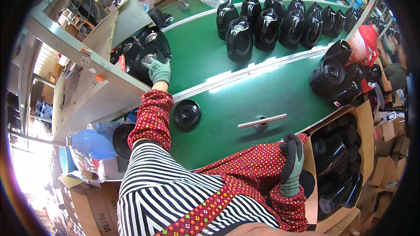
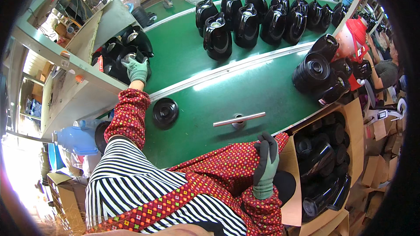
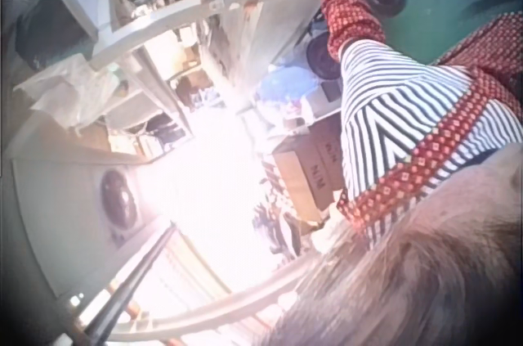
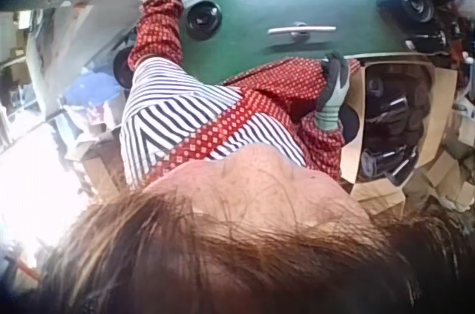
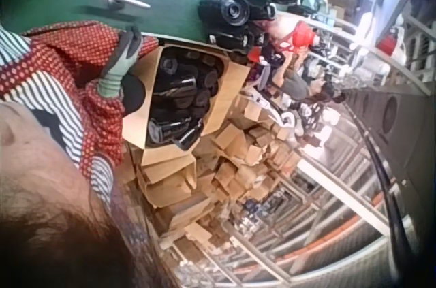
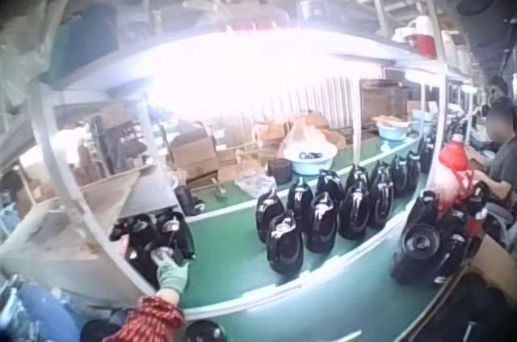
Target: The person repeatedly picks up black kettle bodies from a green table, inserts a metal rod into the base, and places the assembled units into a cardboard box. The process is repeated for multiple kettles throughout the clip.
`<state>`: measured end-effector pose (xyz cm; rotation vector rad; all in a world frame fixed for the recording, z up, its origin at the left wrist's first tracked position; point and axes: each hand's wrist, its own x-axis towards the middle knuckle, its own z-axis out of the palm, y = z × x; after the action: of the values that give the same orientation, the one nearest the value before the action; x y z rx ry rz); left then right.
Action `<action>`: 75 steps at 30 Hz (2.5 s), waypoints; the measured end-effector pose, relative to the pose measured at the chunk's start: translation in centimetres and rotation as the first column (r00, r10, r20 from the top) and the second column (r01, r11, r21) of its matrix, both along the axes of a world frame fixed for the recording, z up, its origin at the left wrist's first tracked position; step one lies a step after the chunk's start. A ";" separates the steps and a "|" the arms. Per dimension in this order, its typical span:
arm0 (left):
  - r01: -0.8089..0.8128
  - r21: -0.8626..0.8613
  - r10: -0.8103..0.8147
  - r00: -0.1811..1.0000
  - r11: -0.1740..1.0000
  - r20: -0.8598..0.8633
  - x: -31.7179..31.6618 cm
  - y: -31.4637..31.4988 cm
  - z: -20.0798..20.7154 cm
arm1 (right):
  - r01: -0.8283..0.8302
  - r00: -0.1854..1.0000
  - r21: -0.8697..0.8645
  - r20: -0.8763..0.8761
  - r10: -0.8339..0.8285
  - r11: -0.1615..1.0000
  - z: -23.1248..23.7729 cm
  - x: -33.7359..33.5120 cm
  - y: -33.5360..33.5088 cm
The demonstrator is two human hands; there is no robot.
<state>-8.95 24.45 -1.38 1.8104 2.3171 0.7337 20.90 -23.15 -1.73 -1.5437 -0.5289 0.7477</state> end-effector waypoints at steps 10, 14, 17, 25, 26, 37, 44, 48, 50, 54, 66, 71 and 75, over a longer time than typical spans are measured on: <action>0.540 0.300 -0.574 0.818 0.786 0.031 4.0 -9.2 2.8 | -0.122 0.986 0.086 -0.107 0.131 0.989 3.8 0.2 0.8; 0.793 0.475 -0.892 0.451 0.382 -0.035 8.0 -18.4 7.0 | -0.080 0.962 0.263 -0.232 0.143 0.961 8.1 -1.1 4.9; 0.894 0.440 -0.988 0.131 0.080 -0.086 11.2 -23.6 9.4 | -0.104 0.991 0.141 -0.066 0.114 0.985 11.2 0.2 5.7; 0.811 0.413 -0.910 -0.385 -0.414 -0.154 14.4 -29.7 10.6 | -0.080 0.983 0.277 -0.135 0.121 0.958 7.9 2.9 -0.5; 0.847 0.462 -0.958 -0.286 -0.265 -0.025 14.3 -29.7 10.0 | -0.029 0.968 0.318 -0.227 0.106 0.948 8.0 2.7 -2.4; 0.953 0.045 0.210 0.020 -0.299 0.977 19.9 -30.4 -1.7 | -0.187 0.855 0.473 -0.354 0.380 0.861 6.7 4.0 -8.6; 0.980 -0.078 0.162 0.108 -0.185 0.981 21.9 -29.8 -3.3 | 0.183 0.895 0.426 -0.445 0.030 0.886 -6.0 14.7 -4.4; 0.989 -0.138 0.100 0.143 -0.055 0.985 21.2 -27.6 -2.9 | 0.626 0.779 -0.469 0.343 -0.525 0.623 -17.9 26.8 -2.7; 0.986 -0.166 0.078 0.164 0.022 0.983 20.5 -26.4 -3.0 | 0.661 0.731 -0.610 0.390 -0.560 0.437 -20.9 31.1 -1.4; 0.974 -0.203 0.058 0.198 0.098 0.979 20.2 -24.6 -3.2 | 0.605 0.709 -0.690 0.239 -0.663 0.398 -29.8 39.0 -1.8; 0.940 -0.177 -0.007 0.187 0.293 0.982 17.3 -22.7 -2.7 | 0.603 0.785 -0.621 0.354 -0.508 0.500 -21.3 34.2 -3.3; 0.931 -0.101 -0.070 0.133 0.350 0.989 15.5 -22.5 -1.1 | 0.229 0.753 -0.205 0.657 -0.040 0.952 -7.5 21.3 -0.6; 0.933 -0.018 -0.099 0.057 0.359 0.993 15.0 -22.3 -0.7 | 0.294 0.258 -0.623 0.782 0.567 0.725 -10.1 16.5 3.3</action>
<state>6.08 2.12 -2.05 1.1552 0.6167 0.3445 37.44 -19.81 -11.83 -2.6895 -1.4988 -0.0964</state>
